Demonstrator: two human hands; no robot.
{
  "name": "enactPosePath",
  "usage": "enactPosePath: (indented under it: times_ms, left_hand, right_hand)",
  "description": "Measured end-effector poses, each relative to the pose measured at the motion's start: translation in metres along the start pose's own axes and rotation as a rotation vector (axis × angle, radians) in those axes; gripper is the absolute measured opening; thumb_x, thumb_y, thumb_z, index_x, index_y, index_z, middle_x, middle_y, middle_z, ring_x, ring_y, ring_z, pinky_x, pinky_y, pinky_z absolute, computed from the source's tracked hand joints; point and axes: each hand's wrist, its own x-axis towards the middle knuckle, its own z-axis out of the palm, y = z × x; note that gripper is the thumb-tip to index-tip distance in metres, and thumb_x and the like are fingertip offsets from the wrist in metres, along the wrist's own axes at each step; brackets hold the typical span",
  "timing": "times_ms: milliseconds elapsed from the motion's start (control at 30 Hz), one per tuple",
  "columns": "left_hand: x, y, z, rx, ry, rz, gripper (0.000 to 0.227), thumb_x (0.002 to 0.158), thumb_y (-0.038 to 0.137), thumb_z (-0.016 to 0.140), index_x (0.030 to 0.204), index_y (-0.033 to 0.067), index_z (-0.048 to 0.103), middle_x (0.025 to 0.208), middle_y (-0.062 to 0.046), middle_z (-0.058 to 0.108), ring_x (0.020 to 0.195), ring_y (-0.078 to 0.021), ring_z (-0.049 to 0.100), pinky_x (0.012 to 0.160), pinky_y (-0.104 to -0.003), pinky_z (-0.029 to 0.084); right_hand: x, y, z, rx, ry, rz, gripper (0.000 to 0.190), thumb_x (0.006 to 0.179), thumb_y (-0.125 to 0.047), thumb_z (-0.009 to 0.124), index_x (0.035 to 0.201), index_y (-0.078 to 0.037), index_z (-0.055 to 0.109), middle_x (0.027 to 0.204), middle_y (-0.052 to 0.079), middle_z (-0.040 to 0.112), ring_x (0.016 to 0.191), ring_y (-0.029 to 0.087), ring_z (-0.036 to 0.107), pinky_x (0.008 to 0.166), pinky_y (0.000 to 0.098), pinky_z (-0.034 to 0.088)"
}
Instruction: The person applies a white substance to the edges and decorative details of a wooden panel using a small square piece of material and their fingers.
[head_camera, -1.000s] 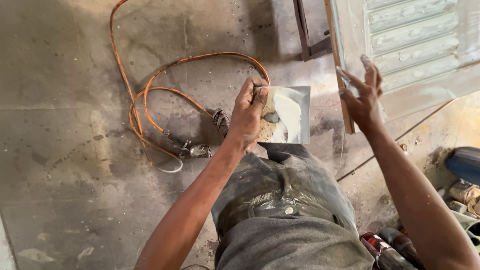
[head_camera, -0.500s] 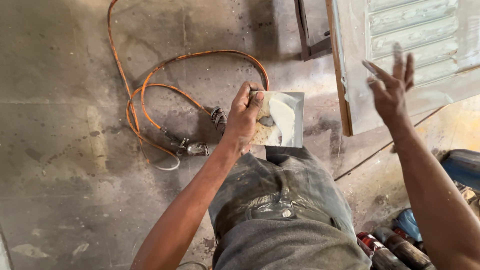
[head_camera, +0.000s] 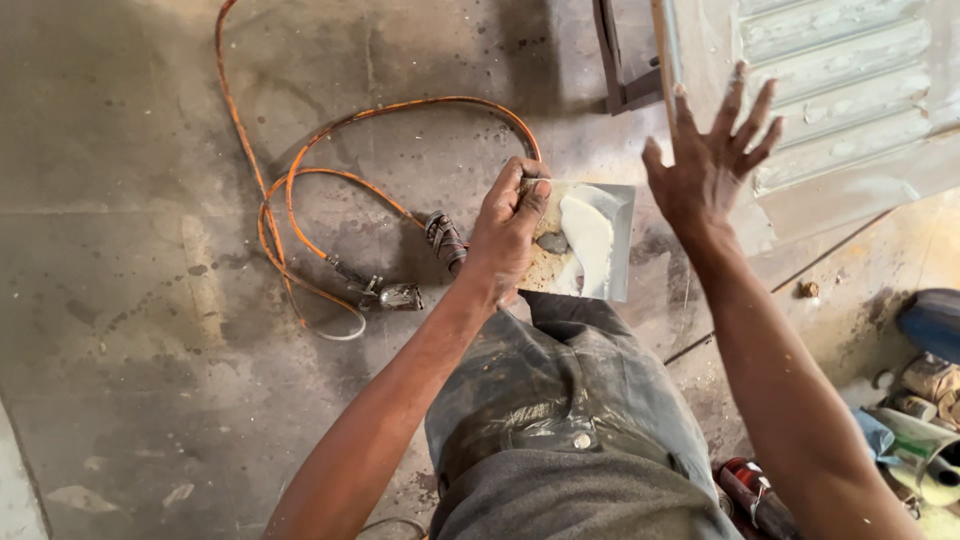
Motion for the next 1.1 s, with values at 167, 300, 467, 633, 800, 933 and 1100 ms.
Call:
enactPosePath:
  times_ms: [167,300,467,633,800,933,1100]
  left_hand:
    - [0.0,-0.001,0.009,-0.03,-0.032,-0.039,0.011,0.108,0.022,0.056,0.112,0.0109,0.056,0.083,0.006,0.041,0.076,-0.007,0.034,0.065,-0.024,0.033]
    - [0.002,0.01,0.018,-0.055,-0.039,-0.019,0.014,0.109,0.024,0.055,0.111,0.0103,0.057,0.086,0.005,0.043,0.077,-0.0076,0.034,0.067,-0.024,0.034]
    - [0.002,0.007,0.021,-0.033,-0.071,-0.012,0.017,0.11,0.028,0.055,0.111,0.0102,0.057,0.086,0.005,0.042,0.079,-0.0077,0.035,0.069,-0.024,0.034]
    - [-0.001,0.006,0.026,0.032,-0.055,-0.098,0.015,0.106,0.027,0.056,0.108,0.012,0.057,0.083,0.006,0.044,0.075,-0.0078,0.036,0.065,-0.025,0.036]
    - [-0.005,-0.003,0.029,-0.007,-0.103,-0.022,0.014,0.109,0.025,0.057,0.111,0.0105,0.057,0.086,0.005,0.043,0.08,-0.007,0.035,0.069,-0.023,0.034]
    - [-0.005,-0.005,0.035,0.041,-0.123,-0.023,0.013,0.108,0.024,0.057,0.11,0.0109,0.058,0.086,0.006,0.043,0.079,-0.0068,0.035,0.068,-0.024,0.035]
    - [-0.004,-0.01,0.034,-0.003,-0.135,-0.029,0.011,0.109,0.021,0.057,0.108,0.0097,0.059,0.084,0.006,0.043,0.078,-0.0067,0.034,0.067,-0.023,0.032]
  right_hand:
    - [0.002,-0.011,0.023,-0.005,0.08,0.058,0.055,0.094,-0.032,0.079,0.145,-0.018,0.066,0.17,0.032,0.006,0.158,0.05,-0.007,0.122,0.0698,-0.008]
    - [-0.029,-0.018,0.014,0.027,0.151,0.159,0.051,0.098,-0.024,0.076,0.147,-0.024,0.065,0.166,0.036,0.017,0.161,0.049,0.001,0.127,0.0679,-0.002]
    - [-0.113,-0.011,-0.015,0.038,0.124,0.166,0.038,0.105,-0.022,0.074,0.142,-0.021,0.065,0.163,0.043,0.025,0.155,0.058,0.005,0.12,0.0722,0.002]
    - [-0.189,-0.005,-0.047,-0.004,-0.061,0.247,0.05,0.104,-0.027,0.069,0.154,-0.025,0.063,0.162,0.037,0.022,0.158,0.056,0.008,0.122,0.0692,0.009]
    - [-0.153,0.001,-0.028,0.071,-0.004,0.165,0.049,0.1,-0.032,0.071,0.147,-0.027,0.061,0.169,0.03,0.024,0.156,0.052,0.01,0.123,0.0658,0.005]
    - [-0.148,0.015,-0.027,-0.141,-0.035,0.061,0.049,0.106,-0.034,0.074,0.153,-0.03,0.059,0.172,0.022,0.021,0.158,0.044,0.009,0.128,0.0605,0.003]
    - [-0.214,0.025,-0.03,-0.202,-0.087,0.133,0.06,0.098,-0.034,0.077,0.156,-0.032,0.061,0.171,0.023,0.024,0.159,0.044,0.013,0.124,0.0614,0.009]
